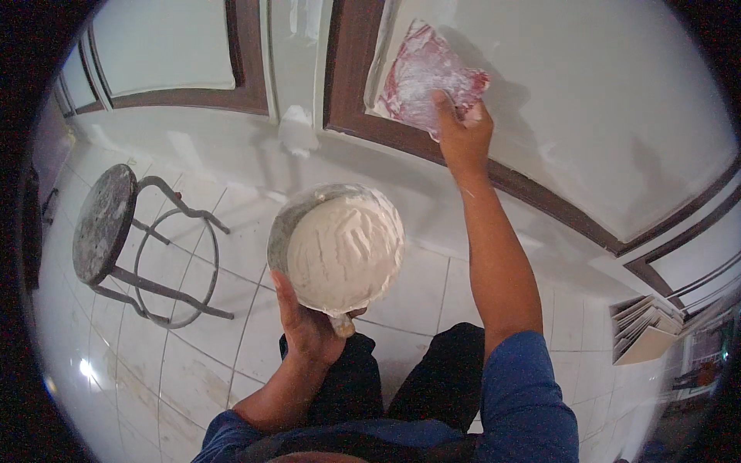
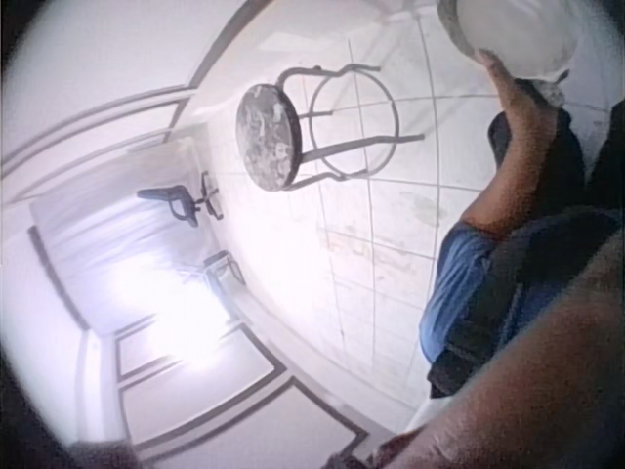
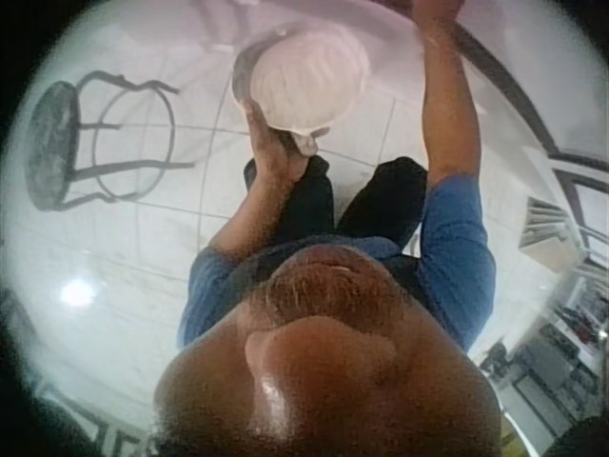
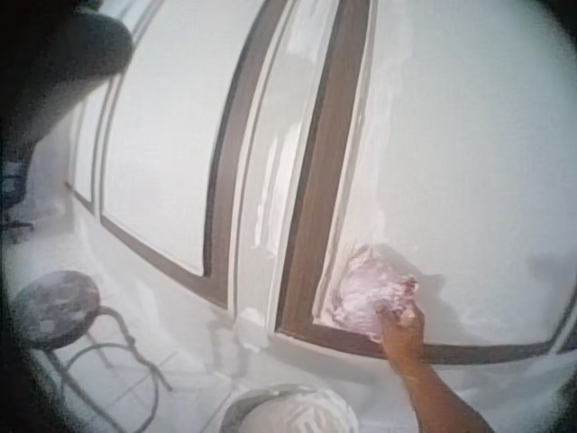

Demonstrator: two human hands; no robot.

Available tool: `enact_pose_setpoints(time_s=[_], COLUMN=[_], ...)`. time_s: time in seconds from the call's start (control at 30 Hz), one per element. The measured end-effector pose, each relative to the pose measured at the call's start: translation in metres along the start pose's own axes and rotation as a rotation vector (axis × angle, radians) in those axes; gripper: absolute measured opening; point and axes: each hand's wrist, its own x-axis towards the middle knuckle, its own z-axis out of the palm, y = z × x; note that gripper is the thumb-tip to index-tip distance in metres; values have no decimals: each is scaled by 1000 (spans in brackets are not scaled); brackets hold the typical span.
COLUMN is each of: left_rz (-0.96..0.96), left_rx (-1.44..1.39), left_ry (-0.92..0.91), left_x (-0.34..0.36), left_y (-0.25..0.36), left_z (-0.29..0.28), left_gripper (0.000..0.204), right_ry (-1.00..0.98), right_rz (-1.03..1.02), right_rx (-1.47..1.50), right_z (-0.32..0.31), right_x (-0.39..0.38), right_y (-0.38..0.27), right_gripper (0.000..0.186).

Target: The person applies white plaster compound to a wall using a putty knife, scooping compound from a bowl and smoothing it along the wall surface and trim while crouching.

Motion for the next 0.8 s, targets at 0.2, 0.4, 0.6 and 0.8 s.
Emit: enact_pose_setpoints(time_s=[0.2,0.4,0.6,0.8], left_rz=[23,-2,34,-33], left_rx=[47,43,79,90], left_ry=[84,93,175,66], left_x=[1,5,7,6], left_y=[1,-2,-6,-7], left_z=[11,9,16,6], left_gripper=[88,85,85,84], right_ry=[-63,-135,-459,-487], right_rz=[171,147,46,-70], right_rx=[292,92,273,311], right_z=[-42,-115,-88,-87], right_x=[-39,-117,-142,-141], right_y=[-18,32,-38,-28], right_gripper=[46,43,28,29])
